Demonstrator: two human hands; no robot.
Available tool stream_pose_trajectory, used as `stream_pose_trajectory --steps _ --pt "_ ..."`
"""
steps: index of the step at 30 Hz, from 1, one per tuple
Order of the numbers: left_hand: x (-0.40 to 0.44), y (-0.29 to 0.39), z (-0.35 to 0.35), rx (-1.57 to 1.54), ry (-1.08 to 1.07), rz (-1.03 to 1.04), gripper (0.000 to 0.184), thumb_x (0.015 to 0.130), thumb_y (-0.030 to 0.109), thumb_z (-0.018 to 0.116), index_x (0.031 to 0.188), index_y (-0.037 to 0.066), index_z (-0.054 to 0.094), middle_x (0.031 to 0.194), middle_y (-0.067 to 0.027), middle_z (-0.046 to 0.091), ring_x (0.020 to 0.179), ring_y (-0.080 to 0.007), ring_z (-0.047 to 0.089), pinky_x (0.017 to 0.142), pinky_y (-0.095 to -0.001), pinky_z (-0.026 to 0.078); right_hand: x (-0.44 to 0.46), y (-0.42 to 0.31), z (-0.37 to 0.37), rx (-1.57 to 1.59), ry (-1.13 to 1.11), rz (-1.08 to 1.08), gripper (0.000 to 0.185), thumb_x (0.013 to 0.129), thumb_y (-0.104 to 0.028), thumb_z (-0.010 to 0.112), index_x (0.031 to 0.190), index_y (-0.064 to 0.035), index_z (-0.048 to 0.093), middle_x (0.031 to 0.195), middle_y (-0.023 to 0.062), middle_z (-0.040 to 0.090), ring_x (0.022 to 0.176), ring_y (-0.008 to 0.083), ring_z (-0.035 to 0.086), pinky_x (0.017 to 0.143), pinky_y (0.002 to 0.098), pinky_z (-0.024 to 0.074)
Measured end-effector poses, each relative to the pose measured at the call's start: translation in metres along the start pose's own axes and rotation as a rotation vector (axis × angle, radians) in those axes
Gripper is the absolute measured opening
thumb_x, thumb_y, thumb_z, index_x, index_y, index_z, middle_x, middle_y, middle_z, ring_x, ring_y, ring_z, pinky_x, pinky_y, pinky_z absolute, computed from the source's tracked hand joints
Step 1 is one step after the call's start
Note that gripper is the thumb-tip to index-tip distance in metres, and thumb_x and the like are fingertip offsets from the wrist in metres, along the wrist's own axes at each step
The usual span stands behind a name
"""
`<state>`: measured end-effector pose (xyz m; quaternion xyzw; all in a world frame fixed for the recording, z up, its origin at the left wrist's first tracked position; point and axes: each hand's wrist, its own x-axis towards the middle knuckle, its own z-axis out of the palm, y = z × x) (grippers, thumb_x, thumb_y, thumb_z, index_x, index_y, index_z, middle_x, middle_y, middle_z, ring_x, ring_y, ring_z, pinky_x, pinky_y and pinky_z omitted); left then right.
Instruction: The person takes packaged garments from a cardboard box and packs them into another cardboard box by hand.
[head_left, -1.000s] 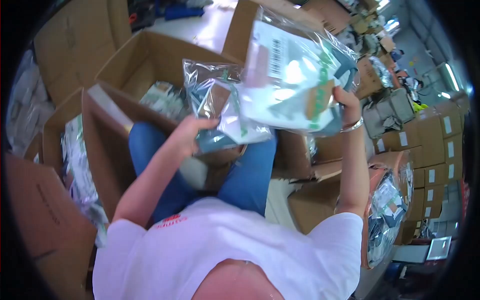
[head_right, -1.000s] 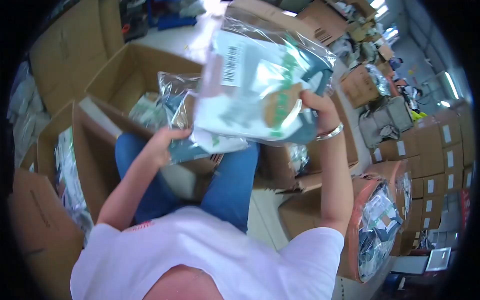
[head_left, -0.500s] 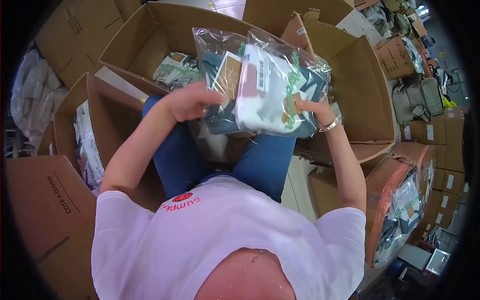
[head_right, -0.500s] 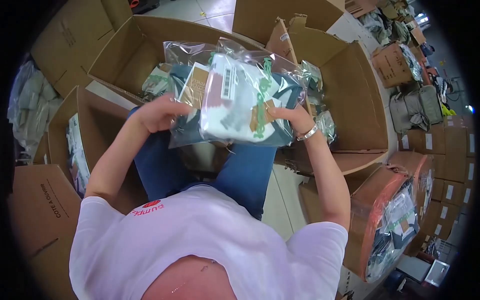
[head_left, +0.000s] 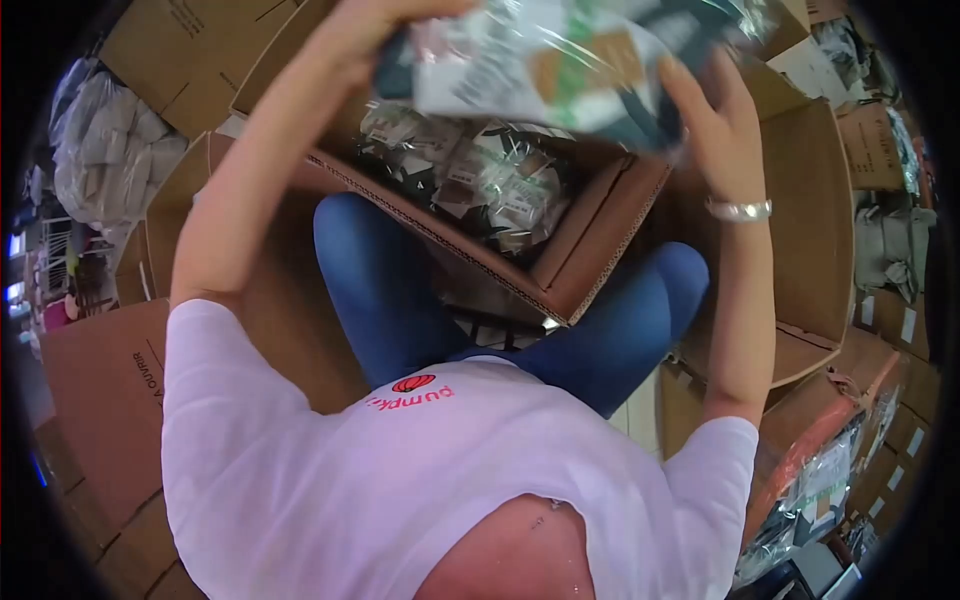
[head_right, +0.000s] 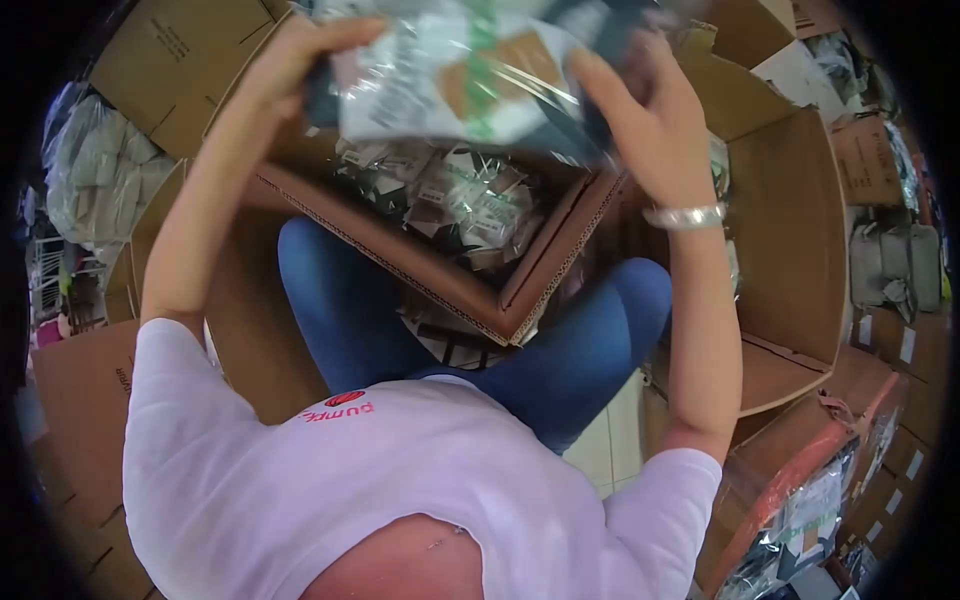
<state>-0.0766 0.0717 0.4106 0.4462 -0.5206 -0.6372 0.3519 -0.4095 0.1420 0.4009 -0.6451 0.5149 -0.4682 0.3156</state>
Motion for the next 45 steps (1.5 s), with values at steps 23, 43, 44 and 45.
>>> stream_pose_trajectory --steps 23,43,44,45 --pt "0.022 -0.34 -0.132 0.117 0.419 -1.122 0.042 0.095 0.045 0.054 0.12 0.012 0.061 0.096 -0.0106 0.068 0.076 -0.0261 0.068 0.067 -0.0404 0.058 0.012 0.05 0.029 -0.202 -0.148 0.098 0.015 0.086 -0.007 0.069 0.098 0.0026 0.065 0.078 0.0102 0.067 0.067 0.0167 0.063 0.065 0.0277 0.0514" --pt "0.063 -0.353 -0.052 1.696 -0.218 -0.325 0.115 0.073 0.068 0.069 0.157 0.018 0.008 0.164 -0.0091 -0.007 0.144 -0.0546 0.001 0.098 -0.076 0.033 0.002 0.056 0.032 -0.519 -0.274 0.016 0.017 0.083 -0.013 0.071 0.096 -0.0034 0.066 0.078 0.0072 0.067 0.067 0.0214 0.064 0.062 0.0317 0.0495" --pt "0.068 -0.35 -0.056 1.702 -0.211 -0.317 0.115 0.073 0.068 0.069 0.157 0.018 0.008 0.164 -0.0091 -0.007 0.144 -0.0546 0.001 0.098 -0.076 0.033 0.005 0.058 0.031 -0.509 -0.276 0.0 0.017 0.083 -0.014 0.071 0.095 -0.0042 0.066 0.077 0.0067 0.067 0.066 0.022 0.064 0.061 0.0323 0.0491" --pt "0.073 -0.349 -0.057 1.679 -0.22 -0.352 0.116 0.073 0.065 0.071 0.157 0.017 0.008 0.163 -0.011 -0.001 0.144 -0.0528 0.005 0.102 -0.0688 0.034 0.008 0.058 0.031 -0.514 -0.27 -0.005 0.017 0.083 -0.014 0.071 0.095 -0.0042 0.066 0.077 0.0067 0.067 0.066 0.022 0.064 0.061 0.0323 0.0491"
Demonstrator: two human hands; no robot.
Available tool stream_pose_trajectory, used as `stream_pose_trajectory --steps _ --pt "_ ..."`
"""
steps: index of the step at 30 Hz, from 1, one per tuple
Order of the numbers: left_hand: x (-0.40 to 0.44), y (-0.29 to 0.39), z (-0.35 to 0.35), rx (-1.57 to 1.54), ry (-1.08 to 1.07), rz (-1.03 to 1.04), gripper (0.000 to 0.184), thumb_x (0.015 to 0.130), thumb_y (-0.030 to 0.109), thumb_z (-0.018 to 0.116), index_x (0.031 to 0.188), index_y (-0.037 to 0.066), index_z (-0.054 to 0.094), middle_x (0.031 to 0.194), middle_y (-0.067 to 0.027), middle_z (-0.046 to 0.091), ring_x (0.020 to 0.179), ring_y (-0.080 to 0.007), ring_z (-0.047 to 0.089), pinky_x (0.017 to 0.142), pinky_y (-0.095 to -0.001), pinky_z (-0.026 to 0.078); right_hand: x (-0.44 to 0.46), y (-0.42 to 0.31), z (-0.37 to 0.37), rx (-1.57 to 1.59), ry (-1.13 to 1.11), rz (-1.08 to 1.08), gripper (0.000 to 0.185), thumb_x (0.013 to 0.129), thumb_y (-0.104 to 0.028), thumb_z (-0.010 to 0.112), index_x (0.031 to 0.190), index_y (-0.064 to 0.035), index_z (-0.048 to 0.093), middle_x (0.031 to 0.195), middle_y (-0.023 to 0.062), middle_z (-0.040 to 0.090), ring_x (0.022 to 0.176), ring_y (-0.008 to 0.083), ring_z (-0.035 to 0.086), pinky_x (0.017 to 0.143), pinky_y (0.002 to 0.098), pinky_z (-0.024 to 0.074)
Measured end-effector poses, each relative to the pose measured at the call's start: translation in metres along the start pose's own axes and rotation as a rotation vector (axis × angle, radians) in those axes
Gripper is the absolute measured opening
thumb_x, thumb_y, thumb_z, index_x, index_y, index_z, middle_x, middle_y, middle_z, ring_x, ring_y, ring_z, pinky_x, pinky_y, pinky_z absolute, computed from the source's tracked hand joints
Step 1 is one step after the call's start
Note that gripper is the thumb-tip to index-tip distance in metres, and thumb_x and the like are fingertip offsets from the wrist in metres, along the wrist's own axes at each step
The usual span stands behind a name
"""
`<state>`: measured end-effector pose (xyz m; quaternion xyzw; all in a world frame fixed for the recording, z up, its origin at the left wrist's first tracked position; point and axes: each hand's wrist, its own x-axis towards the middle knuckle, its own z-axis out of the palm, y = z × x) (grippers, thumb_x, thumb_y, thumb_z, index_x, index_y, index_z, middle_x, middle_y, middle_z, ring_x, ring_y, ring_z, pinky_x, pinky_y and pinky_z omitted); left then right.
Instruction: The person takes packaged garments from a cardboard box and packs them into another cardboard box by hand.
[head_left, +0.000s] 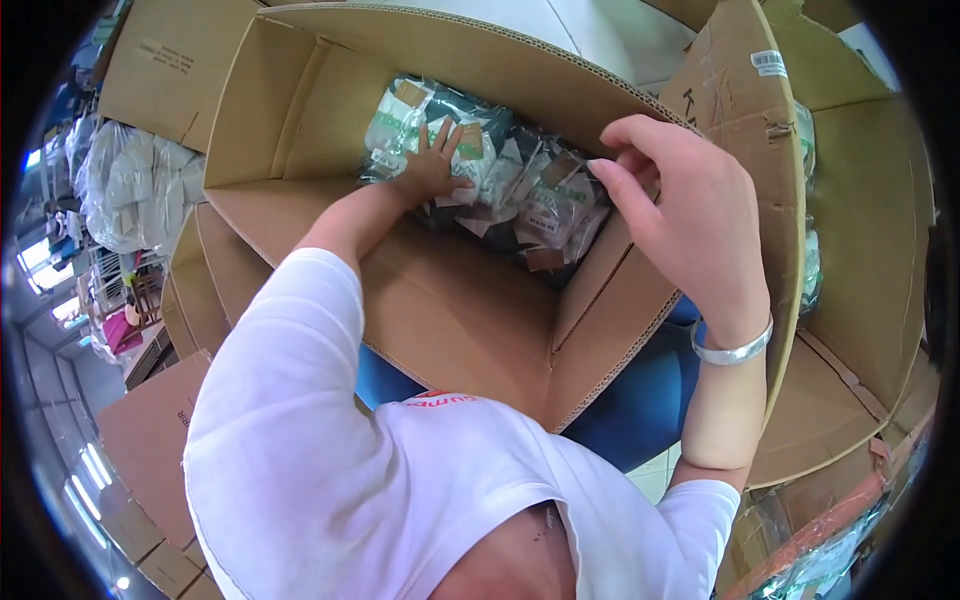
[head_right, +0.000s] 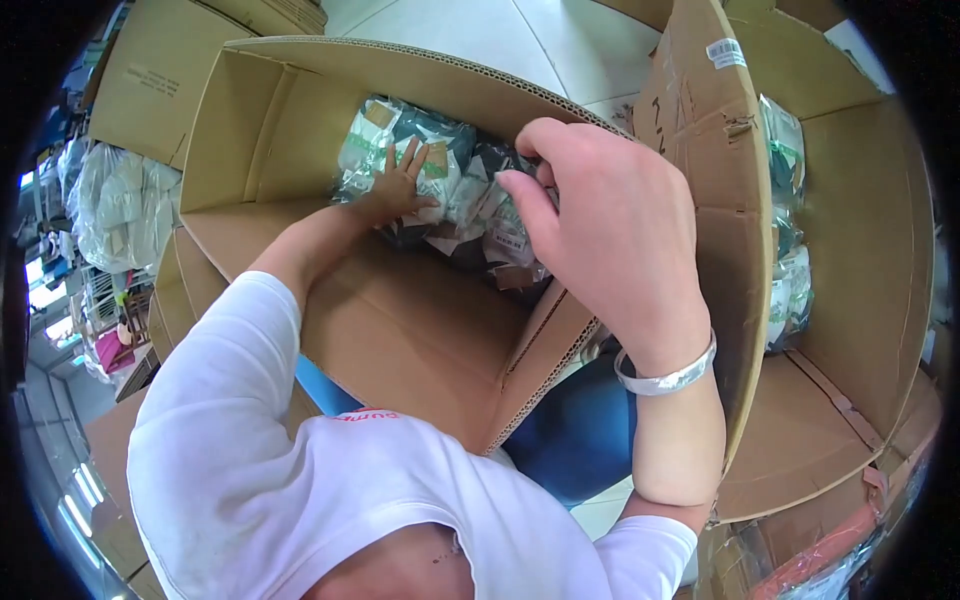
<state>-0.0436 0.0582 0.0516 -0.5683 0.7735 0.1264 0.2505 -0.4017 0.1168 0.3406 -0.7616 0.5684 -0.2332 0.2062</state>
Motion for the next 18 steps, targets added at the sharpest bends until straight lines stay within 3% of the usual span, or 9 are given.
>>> stream_pose_trajectory --steps 2,4,5,7,8,11,14,16,18 --pt "0.013 -0.009 -0.001 -0.012 -0.044 0.007 0.116 0.073 0.063 0.073 0.157 0.016 0.008 0.163 -0.0128 0.006 0.144 -0.0511 0.01 0.107 -0.0617 0.036 0.001 0.001 0.002 0.074 0.008 -0.001 0.017 0.083 -0.016 0.07 0.096 -0.0049 0.066 0.075 0.0071 0.066 0.066 0.0222 0.064 0.061 0.0321 0.049" --pt "0.024 -0.033 0.007 -0.256 0.011 0.095 0.109 0.074 0.058 0.076 0.154 0.012 0.018 0.16 -0.0171 0.017 0.144 -0.0443 0.021 0.111 -0.0445 0.038 0.001 0.006 0.003 0.036 0.01 -0.001 0.016 0.083 -0.019 0.07 0.091 -0.0056 0.066 0.077 0.0085 0.067 0.071 0.0265 0.064 0.063 0.0369 0.0499" --pt "0.008 -0.037 0.004 -0.259 -0.017 0.094 0.109 0.074 0.058 0.076 0.154 0.012 0.018 0.16 -0.0171 0.017 0.144 -0.0443 0.021 0.111 -0.0445 0.038 0.001 0.007 0.004 -0.001 0.008 -0.023 0.016 0.083 -0.021 0.069 0.087 -0.0063 0.065 0.078 0.0098 0.067 0.075 0.0308 0.065 0.064 0.0418 0.0509" --pt "-0.008 -0.056 -0.014 -0.077 0.094 -0.122 0.102 0.068 0.052 0.082 0.148 0.01 0.033 0.147 -0.0157 0.044 0.127 -0.0424 0.048 0.099 -0.0416 0.048 0.004 0.013 0.006 -0.023 0.013 -0.032 0.016 0.083 -0.023 0.069 0.086 -0.0072 0.066 0.078 0.0096 0.067 0.075 0.0305 0.065 0.065 0.0413 0.0514" --pt "-0.012 -0.077 -0.001 -0.073 0.08 -0.129 0.102 0.068 0.052 0.082 0.148 0.01 0.033 0.147 -0.0157 0.044 0.127 -0.0424 0.048 0.099 -0.0416 0.048 0.005 0.014 0.007 -0.025 0.018 -0.038 0.016 0.084 -0.021 0.069 0.091 -0.0069 0.066 0.075 0.0076 0.066 0.07 0.0256 0.064 0.062 0.0368 0.05" --pt "-0.002 -0.132 0.067 -0.163 -0.31 -0.031 0.071 0.081 0.047 0.074 0.132 0.004 0.049 0.136 -0.0189 0.055 0.116 -0.0328 0.059 0.093 -0.0431 0.051 0.008 0.015 0.012 -0.038 0.039 -0.076 0.017 0.085 -0.02 0.069 0.095 -0.0069 0.067 0.072 0.005 0.065 0.064 0.0208 0.063 0.059 0.0323 0.0484" --pt "-0.005 -0.112 0.087 -0.799 -0.401 -0.107 0.073 0.065 0.05 0.085 0.121 0.01 0.063 0.119 -0.0151 0.067 0.099 -0.0333 0.068 0.086 -0.041 0.054 0.006 0.011 0.011 -0.103 0.002 -0.051 0.017 0.086 -0.021 0.068 0.095 -0.0072 0.067 0.072 0.0048 0.065 0.064 0.0207 0.063 0.059 0.0324 0.048" --pt "-0.033 -0.041 0.036 -0.944 -0.533 -0.557 0.054 0.077 0.051 0.074 0.11 0.009 0.069 0.109 -0.0162 0.07 0.095 -0.0308 0.07 0.083 -0.0411 0.055 0.005 0.012 0.012 -0.11 -0.003 -0.052 0.018 0.085 -0.022 0.068 0.096 -0.0075 0.067 0.071 0.0045 0.065 0.064 0.021 0.063 0.058 0.0332 0.0479" --pt "-0.016 -0.063 0.07 -0.639 -0.494 -0.354 0.049 0.081 0.05 0.067 0.107 0.009 0.07 0.107 -0.0168 0.071 0.096 -0.0314 0.069 0.082 -0.0418 0.054 0.005 0.01 0.014 -0.12 -0.023 -0.042 0.018 0.085 -0.022 0.068 0.096 -0.0077 0.067 0.071 0.0045 0.064 0.064 0.021 0.063 0.058 0.0335 0.0477"
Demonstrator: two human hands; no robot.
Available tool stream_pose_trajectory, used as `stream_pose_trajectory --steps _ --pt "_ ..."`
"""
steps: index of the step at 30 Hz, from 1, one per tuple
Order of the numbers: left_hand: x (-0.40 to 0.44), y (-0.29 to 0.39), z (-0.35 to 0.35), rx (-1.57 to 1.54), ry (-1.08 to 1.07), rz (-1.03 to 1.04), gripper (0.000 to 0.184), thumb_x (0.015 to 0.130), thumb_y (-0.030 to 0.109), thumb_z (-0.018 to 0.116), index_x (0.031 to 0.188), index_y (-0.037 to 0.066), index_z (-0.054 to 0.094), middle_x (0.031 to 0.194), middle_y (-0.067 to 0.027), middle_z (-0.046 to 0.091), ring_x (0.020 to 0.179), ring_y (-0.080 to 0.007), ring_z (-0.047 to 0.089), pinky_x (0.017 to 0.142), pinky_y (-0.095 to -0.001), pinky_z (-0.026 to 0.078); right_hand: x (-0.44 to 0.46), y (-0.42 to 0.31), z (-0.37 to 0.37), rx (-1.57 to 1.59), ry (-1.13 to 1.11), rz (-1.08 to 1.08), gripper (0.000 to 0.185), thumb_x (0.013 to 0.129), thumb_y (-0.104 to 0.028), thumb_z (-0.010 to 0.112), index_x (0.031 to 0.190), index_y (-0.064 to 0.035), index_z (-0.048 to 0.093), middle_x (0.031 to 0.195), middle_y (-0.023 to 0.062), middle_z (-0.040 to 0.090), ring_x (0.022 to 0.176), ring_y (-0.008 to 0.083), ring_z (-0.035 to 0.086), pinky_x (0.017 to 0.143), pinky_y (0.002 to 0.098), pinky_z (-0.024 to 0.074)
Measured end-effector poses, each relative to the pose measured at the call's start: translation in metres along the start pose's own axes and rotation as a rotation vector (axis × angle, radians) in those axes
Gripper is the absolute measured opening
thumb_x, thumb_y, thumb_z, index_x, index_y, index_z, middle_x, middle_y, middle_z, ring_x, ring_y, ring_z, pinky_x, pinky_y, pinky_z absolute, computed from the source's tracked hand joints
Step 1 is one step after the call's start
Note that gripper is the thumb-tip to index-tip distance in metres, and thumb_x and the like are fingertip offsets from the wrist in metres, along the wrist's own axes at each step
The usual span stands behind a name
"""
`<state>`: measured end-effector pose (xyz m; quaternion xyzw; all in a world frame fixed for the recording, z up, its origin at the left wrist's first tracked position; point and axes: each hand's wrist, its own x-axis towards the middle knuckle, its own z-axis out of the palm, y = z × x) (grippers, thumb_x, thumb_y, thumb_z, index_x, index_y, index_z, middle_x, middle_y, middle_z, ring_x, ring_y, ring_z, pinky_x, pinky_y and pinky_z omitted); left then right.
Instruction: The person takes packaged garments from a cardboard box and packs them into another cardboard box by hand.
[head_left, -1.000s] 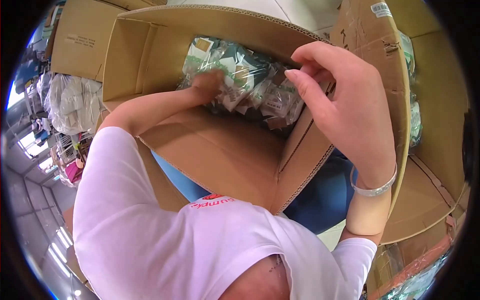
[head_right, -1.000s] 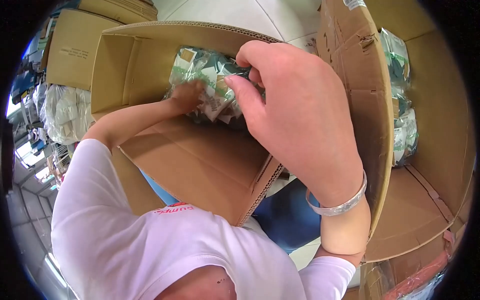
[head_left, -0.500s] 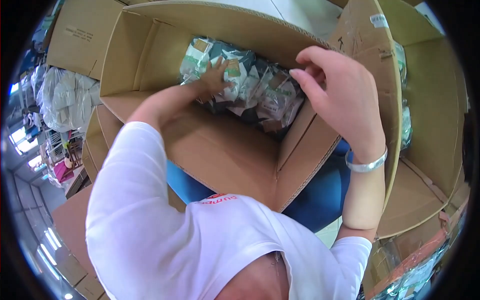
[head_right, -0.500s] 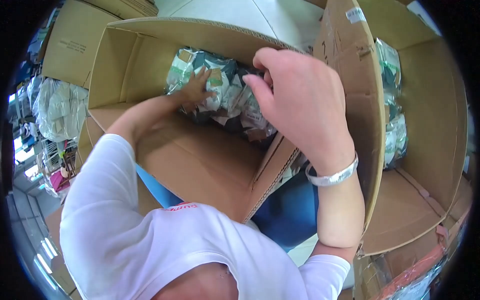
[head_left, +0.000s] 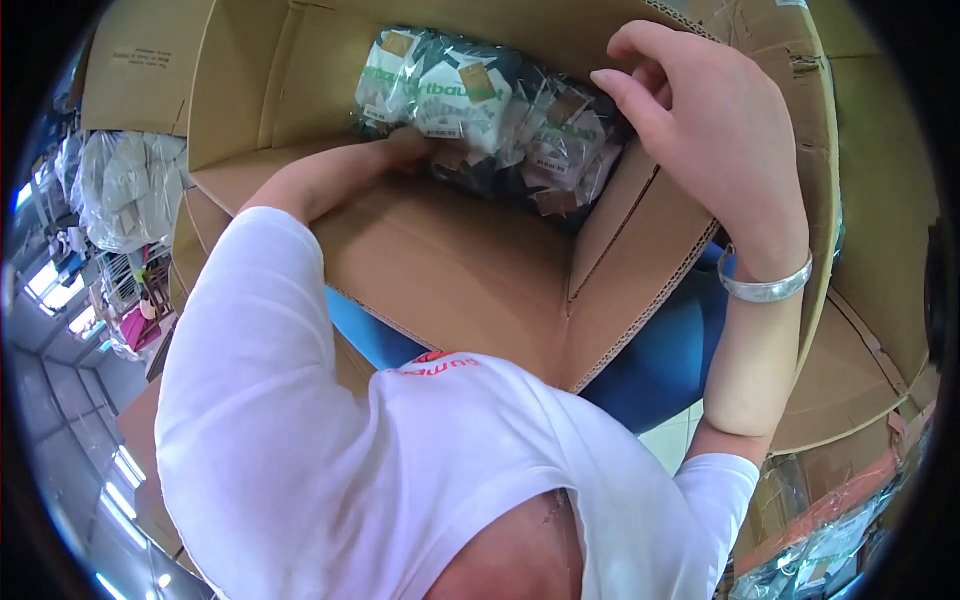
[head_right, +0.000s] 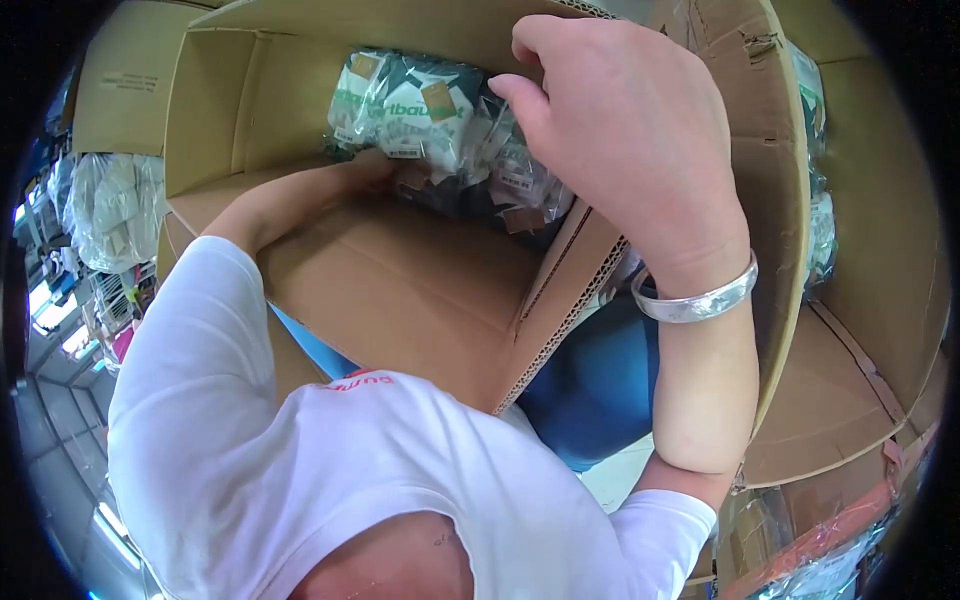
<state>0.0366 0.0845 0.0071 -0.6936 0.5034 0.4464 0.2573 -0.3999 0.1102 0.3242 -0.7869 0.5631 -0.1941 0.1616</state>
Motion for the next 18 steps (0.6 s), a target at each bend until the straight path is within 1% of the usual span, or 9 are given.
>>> stream_pose_trajectory --steps 2,4,5,6,8,9,13,15,18 --pt "0.043 -0.008 -0.012 0.329 0.092 0.184 0.046 0.086 0.05 0.06 0.104 0.009 0.072 0.104 -0.0174 0.071 0.097 -0.0319 0.069 0.082 -0.0426 0.054 0.002 0.002 -0.002 -0.043 0.026 -0.002 0.018 0.085 -0.022 0.069 0.096 -0.008 0.067 0.07 0.0046 0.064 0.063 0.0212 0.062 0.058 0.0337 0.0474" --pt "0.06 -0.026 -0.011 0.703 0.289 0.341 0.033 0.08 0.038 0.069 0.097 0.01 0.073 0.08 -0.0098 0.072 0.076 -0.0286 0.07 0.074 -0.0407 0.056 0.001 0.005 -0.005 -0.05 0.021 -0.007 0.018 0.085 -0.022 0.069 0.096 -0.0079 0.067 0.07 0.0047 0.064 0.063 0.0212 0.062 0.057 0.0335 0.0473" --pt "0.042 -0.017 -0.017 0.701 0.278 0.335 0.033 0.08 0.038 0.069 0.097 0.01 0.073 0.08 -0.0098 0.072 0.076 -0.0286 0.07 0.074 -0.0407 0.056 0.0 0.004 -0.003 -0.033 0.014 -0.014 0.019 0.085 -0.023 0.069 0.096 -0.0077 0.067 0.07 0.0048 0.064 0.063 0.0211 0.062 0.057 0.0333 0.0472" --pt "0.008 0.005 -0.036 0.739 0.183 0.324 0.035 0.083 0.039 0.064 0.104 0.012 0.072 0.094 -0.012 0.071 0.088 -0.0308 0.069 0.079 -0.0433 0.055 0.002 0.005 -0.003 -0.024 0.01 -0.015 0.019 0.085 -0.023 0.069 0.096 -0.0074 0.067 0.07 0.0045 0.064 0.063 0.0203 0.062 0.058 0.0323 0.0471" --pt "0.068 -0.04 -0.025 1.099 0.047 0.06 0.035 0.086 0.038 0.062 0.112 0.017 0.072 0.11 -0.0115 0.071 0.099 -0.0339 0.068 0.084 -0.0508 0.054 0.0 0.003 -0.001 -0.004 0.009 -0.011 0.019 0.085 -0.022 0.069 0.096 -0.0073 0.067 0.07 0.0045 0.064 0.062 0.0199 0.061 0.058 0.032 0.047" --pt "0.055 -0.031 -0.027 1.098 0.052 0.063 0.035 0.086 0.038 0.062 0.112 0.017 0.072 0.11 -0.0115 0.071 0.099 -0.0339 0.068 0.084 -0.0508 0.054 0.0 0.004 -0.001 0.005 0.016 0.004 0.019 0.085 -0.022 0.07 0.096 -0.0071 0.067 0.071 0.0045 0.064 0.062 0.0195 0.061 0.058 0.0316 0.0469" --pt "-0.11 0.101 -0.012 1.146 0.389 0.358 0.085 0.08 0.053 0.07 0.15 0.021 0.034 0.155 -0.0158 0.032 0.127 -0.0421 0.049 0.085 -0.0621 0.051 0.003 0.003 -0.003 0.005 -0.038 0.008 0.02 0.085 -0.022 0.069 0.097 -0.0065 0.067 0.072 0.0048 0.065 0.062 0.0189 0.061 0.059 0.0309 0.0474" --pt "-0.111 0.131 -0.006 1.02 0.241 0.376 0.108 0.078 0.059 0.07 0.157 0.022 0.007 0.163 -0.015 0.005 0.142 -0.0482 0.023 0.085 -0.0688 0.047 0.006 0.001 -0.006 0.045 -0.107 0.076 0.021 0.085 -0.022 0.069 0.099 -0.0063 0.067 0.073 0.0055 0.065 0.063 0.0187 0.062 0.06 0.0304 0.0479" --pt "-0.045 0.122 0.009 1.25 0.255 0.351 0.112 0.076 0.063 0.069 0.157 0.023 0.003 0.163 -0.0141 -0.003 0.143 -0.0525 0.01 0.083 -0.0733 0.045 0.008 -0.002 -0.003 -0.006 -0.075 0.082 0.021 0.086 -0.023 0.069 0.099 -0.006 0.068 0.074 0.0064 0.067 0.065 0.0185 0.063 0.061 0.0303 0.0488"
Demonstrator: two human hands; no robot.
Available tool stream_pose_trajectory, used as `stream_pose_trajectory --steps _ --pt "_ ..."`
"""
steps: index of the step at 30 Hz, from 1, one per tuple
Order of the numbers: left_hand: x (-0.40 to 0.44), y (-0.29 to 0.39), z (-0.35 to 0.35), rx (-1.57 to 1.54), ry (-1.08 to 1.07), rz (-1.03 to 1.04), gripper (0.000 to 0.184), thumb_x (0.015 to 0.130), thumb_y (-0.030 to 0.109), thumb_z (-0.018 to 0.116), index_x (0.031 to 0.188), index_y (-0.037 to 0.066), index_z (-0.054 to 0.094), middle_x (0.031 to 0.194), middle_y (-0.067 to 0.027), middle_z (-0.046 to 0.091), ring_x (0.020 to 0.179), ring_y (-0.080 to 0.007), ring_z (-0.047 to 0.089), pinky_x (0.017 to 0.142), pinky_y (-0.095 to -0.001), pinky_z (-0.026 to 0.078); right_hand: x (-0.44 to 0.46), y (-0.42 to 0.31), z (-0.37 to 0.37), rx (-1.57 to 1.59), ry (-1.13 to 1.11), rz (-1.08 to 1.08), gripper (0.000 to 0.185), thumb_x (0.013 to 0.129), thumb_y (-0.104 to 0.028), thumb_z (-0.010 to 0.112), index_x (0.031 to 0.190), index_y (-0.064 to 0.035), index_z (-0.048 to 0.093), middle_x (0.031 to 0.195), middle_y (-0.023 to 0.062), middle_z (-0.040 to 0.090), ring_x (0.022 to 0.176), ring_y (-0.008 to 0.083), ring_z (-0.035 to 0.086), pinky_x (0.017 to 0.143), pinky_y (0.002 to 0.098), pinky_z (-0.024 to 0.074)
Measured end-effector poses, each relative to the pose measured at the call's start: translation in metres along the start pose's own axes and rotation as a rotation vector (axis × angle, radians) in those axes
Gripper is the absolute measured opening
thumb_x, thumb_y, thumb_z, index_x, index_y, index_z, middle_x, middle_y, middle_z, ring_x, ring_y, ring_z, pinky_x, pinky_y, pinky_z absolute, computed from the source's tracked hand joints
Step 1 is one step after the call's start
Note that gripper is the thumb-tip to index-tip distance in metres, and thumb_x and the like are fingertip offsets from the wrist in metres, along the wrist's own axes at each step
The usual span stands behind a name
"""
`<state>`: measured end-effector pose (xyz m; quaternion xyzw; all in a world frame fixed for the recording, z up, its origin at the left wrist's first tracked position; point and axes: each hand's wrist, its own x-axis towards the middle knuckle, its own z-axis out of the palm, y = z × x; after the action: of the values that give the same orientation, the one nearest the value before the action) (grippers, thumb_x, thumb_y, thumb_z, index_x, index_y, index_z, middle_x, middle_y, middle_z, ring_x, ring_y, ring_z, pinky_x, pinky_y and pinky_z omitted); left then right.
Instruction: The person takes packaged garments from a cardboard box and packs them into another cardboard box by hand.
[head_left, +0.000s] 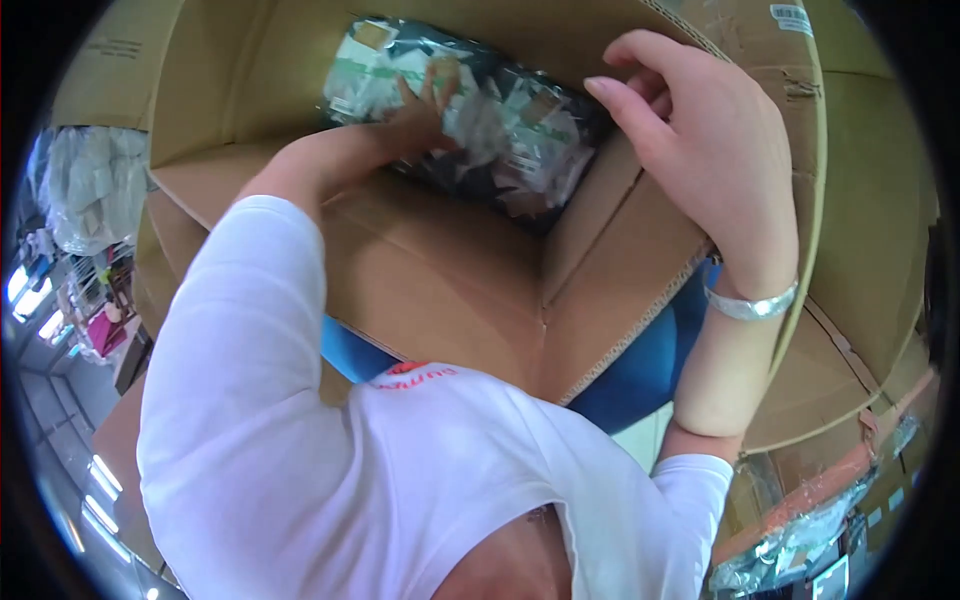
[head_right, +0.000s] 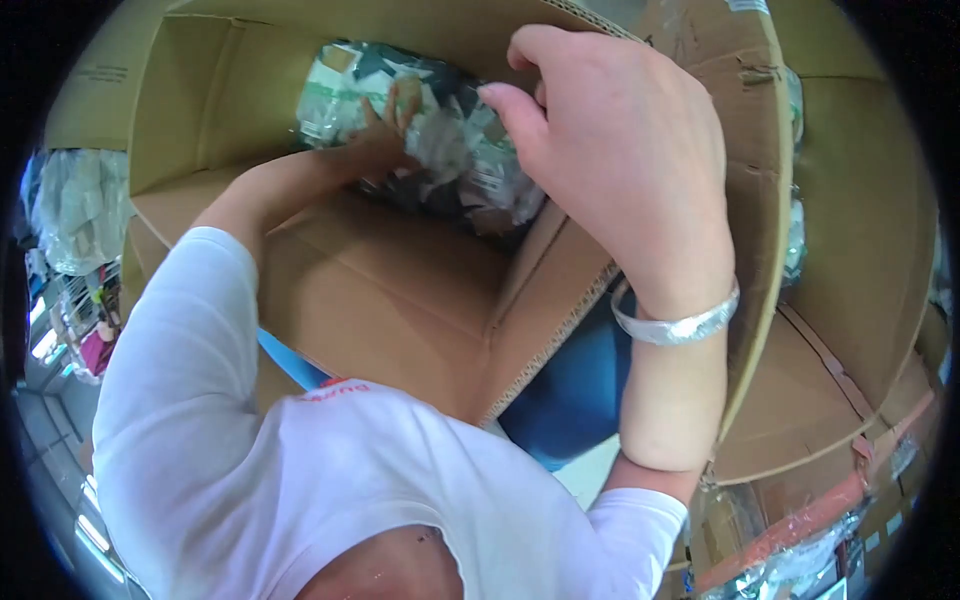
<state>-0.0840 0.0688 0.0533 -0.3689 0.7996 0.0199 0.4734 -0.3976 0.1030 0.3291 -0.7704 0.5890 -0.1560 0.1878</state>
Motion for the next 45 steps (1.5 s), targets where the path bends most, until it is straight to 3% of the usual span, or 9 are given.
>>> stream_pose_trajectory --steps 6,10,15,21,25,29,31,39,45 --pt "-0.002 -0.004 -0.007 -0.467 0.048 -0.246 0.125 0.071 0.055 0.079 0.156 0.026 -0.009 0.161 -0.0155 -0.016 0.139 -0.062 0.006 0.092 -0.0717 0.042 -0.004 0.007 -0.01 0.175 -0.025 0.009 0.028 0.093 -0.018 0.066 0.118 -0.0079 0.06 0.094 0.009 0.073 0.073 0.0215 0.069 0.064 0.0317 0.0534" --pt "-0.007 0.019 0.004 -0.266 0.3 0.122 0.103 0.071 0.048 0.078 0.155 0.029 0.022 0.163 -0.0119 -0.004 0.142 -0.0565 0.009 0.085 -0.0708 0.048 -0.01 0.012 0.004 0.172 0.263 -0.04 0.015 0.085 -0.026 0.069 0.087 -0.0117 0.072 0.072 0.0081 0.068 0.063 0.025 0.066 0.057 0.0347 0.0504" --pt "0.018 0.037 -0.051 0.111 0.011 0.263 0.103 0.072 0.055 0.074 0.155 0.016 0.026 0.161 -0.0083 0.02 0.146 -0.0489 -0.002 0.111 -0.0736 0.008 -0.015 0.009 0.012 0.181 0.397 -0.011 0.017 0.084 -0.027 0.061 0.08 -0.0118 0.069 0.074 0.0118 0.067 0.074 0.0343 0.066 0.066 0.0449 0.0528" --pt "0.039 0.04 -0.049 -0.694 0.115 0.757 0.056 0.085 0.036 0.068 0.131 0.007 0.055 0.134 -0.0157 0.056 0.131 -0.035 0.046 0.108 -0.0479 0.037 -0.118 0.03 -0.092 0.354 0.164 -0.226 0.014 0.082 -0.019 0.068 0.083 -0.0055 0.07 0.069 0.0115 0.065 0.065 0.0243 0.066 0.06 0.0331 0.0511" --pt "-0.063 0.067 -0.107 -0.64 0.163 0.668 0.042 0.087 0.028 0.064 0.123 0.007 0.059 0.125 -0.0228 0.059 0.116 -0.0388 0.056 0.097 -0.0459 0.046 -0.164 0.189 -0.152 0.003 0.479 0.433 0.021 0.089 -0.023 0.065 0.093 -0.0032 0.069 0.075 0.0083 0.07 0.067 0.015 0.067 0.063 0.0282 0.0532" --pt "-0.182 0.07 -0.215 -0.385 -0.194 0.528 0.041 0.086 0.023 0.063 0.121 0.002 0.059 0.121 -0.0243 0.059 0.11 -0.0404 0.058 0.093 -0.0465 0.048 -0.234 0.422 -0.064 -0.306 -0.161 0.837 0.035 0.072 -0.024 0.071 0.1 -0.0027 0.07 0.1 0.0206 0.07 0.096 0.0364 0.067 0.085 0.0393 0.0548" --pt "-0.222 0.07 -0.229 -0.591 0.118 0.49 0.038 0.084 0.014 0.063 0.12 0.003 0.059 0.118 -0.0228 0.061 0.106 -0.0409 0.06 0.091 -0.0467 0.049 -0.249 0.467 -0.01 -0.405 -0.457 1.043 0.048 0.069 -0.025 0.078 0.113 -0.0085 0.064 0.119 0.0185 0.065 0.111 0.0332 0.062 0.093 0.0391 0.0525" --pt "-0.212 0.075 -0.202 -0.899 0.191 0.204 0.036 0.08 -0.001 0.06 0.117 0.001 0.059 0.11 -0.0231 0.062 0.099 -0.0423 0.06 0.085 -0.0437 0.05 -0.25 0.475 0.096 -0.263 -0.403 1.215 0.103 0.063 -0.039 0.085 0.147 -0.0145 0.031 0.134 0.0119 0.058 0.123 0.0292 0.057 0.108 0.0476 0.0395" --pt "-0.202 0.07 -0.197 -0.97 0.204 0.111 0.029 0.081 -0.002 0.058 0.109 -0.001 0.061 0.105 -0.0246 0.063 0.097 -0.043 0.06 0.082 -0.0426 0.049 -0.237 0.479 0.041 0.02 -0.922 0.753 0.056 0.054 -0.035 0.089 0.095 -0.0012 0.074 0.106 0.0176 0.071 0.097 0.0289 0.068 0.087 0.038 0.052"
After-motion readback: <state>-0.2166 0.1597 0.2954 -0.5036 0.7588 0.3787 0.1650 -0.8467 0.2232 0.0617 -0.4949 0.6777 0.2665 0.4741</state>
